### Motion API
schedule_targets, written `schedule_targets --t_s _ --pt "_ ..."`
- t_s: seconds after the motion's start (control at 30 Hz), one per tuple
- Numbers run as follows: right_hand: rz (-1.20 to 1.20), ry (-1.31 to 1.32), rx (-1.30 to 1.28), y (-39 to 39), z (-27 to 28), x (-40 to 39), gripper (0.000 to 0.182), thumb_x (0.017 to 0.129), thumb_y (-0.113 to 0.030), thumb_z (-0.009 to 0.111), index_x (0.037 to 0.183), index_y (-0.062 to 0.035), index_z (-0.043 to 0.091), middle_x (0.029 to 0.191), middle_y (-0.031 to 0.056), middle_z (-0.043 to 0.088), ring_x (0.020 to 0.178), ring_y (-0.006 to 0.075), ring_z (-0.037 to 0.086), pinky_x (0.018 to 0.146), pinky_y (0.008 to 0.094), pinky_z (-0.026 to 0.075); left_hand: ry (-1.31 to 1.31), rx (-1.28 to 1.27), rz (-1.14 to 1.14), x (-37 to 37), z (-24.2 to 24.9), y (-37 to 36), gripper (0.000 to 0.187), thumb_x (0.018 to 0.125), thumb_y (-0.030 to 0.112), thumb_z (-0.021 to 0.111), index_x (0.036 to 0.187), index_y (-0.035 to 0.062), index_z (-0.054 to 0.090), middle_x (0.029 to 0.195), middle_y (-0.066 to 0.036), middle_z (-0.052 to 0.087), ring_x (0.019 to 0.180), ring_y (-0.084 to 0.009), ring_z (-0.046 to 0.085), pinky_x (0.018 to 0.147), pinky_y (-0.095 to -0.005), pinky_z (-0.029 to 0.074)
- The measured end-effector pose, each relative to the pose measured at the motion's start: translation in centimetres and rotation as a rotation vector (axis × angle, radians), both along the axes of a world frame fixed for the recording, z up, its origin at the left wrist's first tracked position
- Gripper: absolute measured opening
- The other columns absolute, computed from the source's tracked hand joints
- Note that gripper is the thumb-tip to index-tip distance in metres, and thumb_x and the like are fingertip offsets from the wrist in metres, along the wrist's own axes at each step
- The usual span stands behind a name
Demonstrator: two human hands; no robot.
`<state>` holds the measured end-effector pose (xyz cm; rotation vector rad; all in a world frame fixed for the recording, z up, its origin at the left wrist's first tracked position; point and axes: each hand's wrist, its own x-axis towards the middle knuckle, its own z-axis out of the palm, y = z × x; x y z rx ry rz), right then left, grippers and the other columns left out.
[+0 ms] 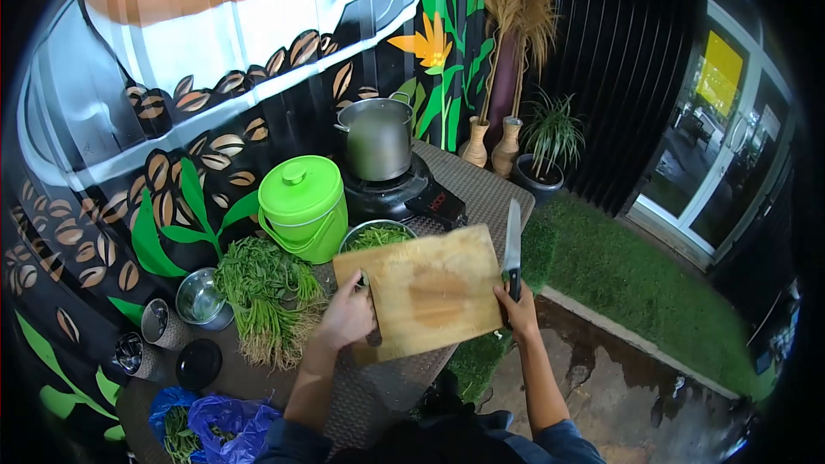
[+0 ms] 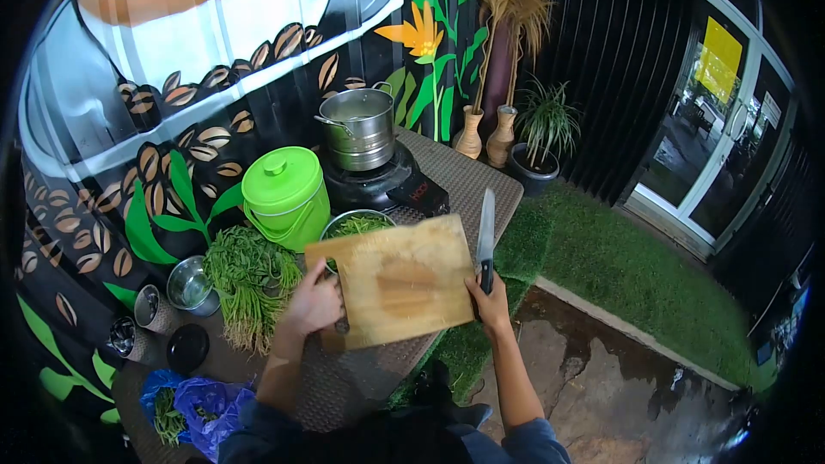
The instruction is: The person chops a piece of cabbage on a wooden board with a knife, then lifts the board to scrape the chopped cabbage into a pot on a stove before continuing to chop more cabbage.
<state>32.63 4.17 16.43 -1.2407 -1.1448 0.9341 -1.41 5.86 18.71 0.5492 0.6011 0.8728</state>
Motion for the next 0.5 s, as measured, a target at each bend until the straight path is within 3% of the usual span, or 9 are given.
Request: schedule_targets --t_s 0.03,0.07,0.13,0.27,0.33,0.4,0.5 --pt "-0.007 0.042 -0.077 -1.2 -1.3 0.0 0.027 0.086 -0.017 0.07 0.078 -0.0108 0.044 0.068 -0.0063 0.038 0.061 0.0055 0.037 0.055 0.0242 0.032 -0.132 -0.087 0.029 -0.7 -4.9 0.5 0.074 0.091 0.062 0.041 0.138 0.0051 0.04 0.13 -0.009 0.053 0.118 -0.0239 0.05 0.103 -0.0404 0.036" --pt "-0.023 0.036 -0.104 -2.1 -3.1 0.0 0.027 0.085 -0.016 0.07 0.078 -0.0102 0.044 0.068 -0.0062 0.039 0.061 0.0058 0.038 0.055 0.024 0.033 -0.132 -0.085 0.022 -0.7 -5.3 -0.5 0.074 0.091 0.062 0.041 0.138 0.0051 0.04 0.13 -0.009 0.053 0.118 -0.0239 0.05 0.103 -0.0404 0.036" --pt "-0.061 0.02 -0.124 -4.0 -5.9 -0.2 0.026 0.084 -0.014 0.07 0.078 -0.0098 0.045 0.068 -0.0062 0.039 0.061 0.006 0.038 0.056 0.0238 0.033 0.216 -0.146 -0.035 0.2 -5.4 -2.2 0.072 0.09 0.062 0.043 0.138 0.0078 0.041 0.128 -0.01 0.053 0.113 -0.024 0.052 0.099 -0.0396 0.04" --pt "-0.068 0.03 -0.13 -5.9 -10.2 -0.1 0.025 0.083 -0.008 0.07 0.078 -0.0108 0.045 0.062 -0.0054 0.044 0.052 0.0056 0.042 0.048 0.0239 0.034 0.302 -0.244 -0.16 -0.2 -9.6 -4.0 0.078 0.089 0.063 0.045 0.139 0.0039 0.039 0.128 -0.013 0.05 0.11 -0.0257 0.052 0.098 -0.0412 0.04" --pt "-0.068 0.004 -0.274 -7.1 -9.7 -1.2 0.026 0.082 -0.005 0.069 0.078 -0.0093 0.044 0.062 -0.0036 0.044 0.053 0.0072 0.043 0.047 0.0254 0.035 0.397 -0.287 -0.216 -0.2 -10.4 -4.7 0.084 0.086 0.067 0.047 0.141 0.0055 0.035 0.139 -0.015 0.043 0.126 -0.0313 0.042 0.106 -0.0452 0.031" --pt "-0.046 0.039 -0.265 -6.6 -11.9 -2.0 0.027 0.083 -0.005 0.068 0.077 -0.0096 0.042 0.059 -0.0025 0.044 0.046 0.0081 0.042 0.041 0.0264 0.034 0.486 -0.311 -0.183 -0.2 -11.1 -4.8 0.083 0.086 0.066 0.047 0.14 0.0037 0.037 0.142 -0.018 0.039 0.127 -0.0325 0.041 0.107 -0.0455 0.03" --pt "-0.064 0.077 -0.304 -5.1 -14.4 -3.9 0.023 0.083 -0.005 0.068 0.079 -0.0098 0.046 0.061 -0.0031 0.046 0.048 0.0076 0.043 0.044 0.0253 0.034 0.655 0.066 -0.06 -0.5 -14.5 -3.7 0.083 0.087 0.066 0.045 0.143 0.0054 0.034 0.141 -0.023 0.041 0.13 -0.0292 0.04 0.108 -0.0449 0.026"
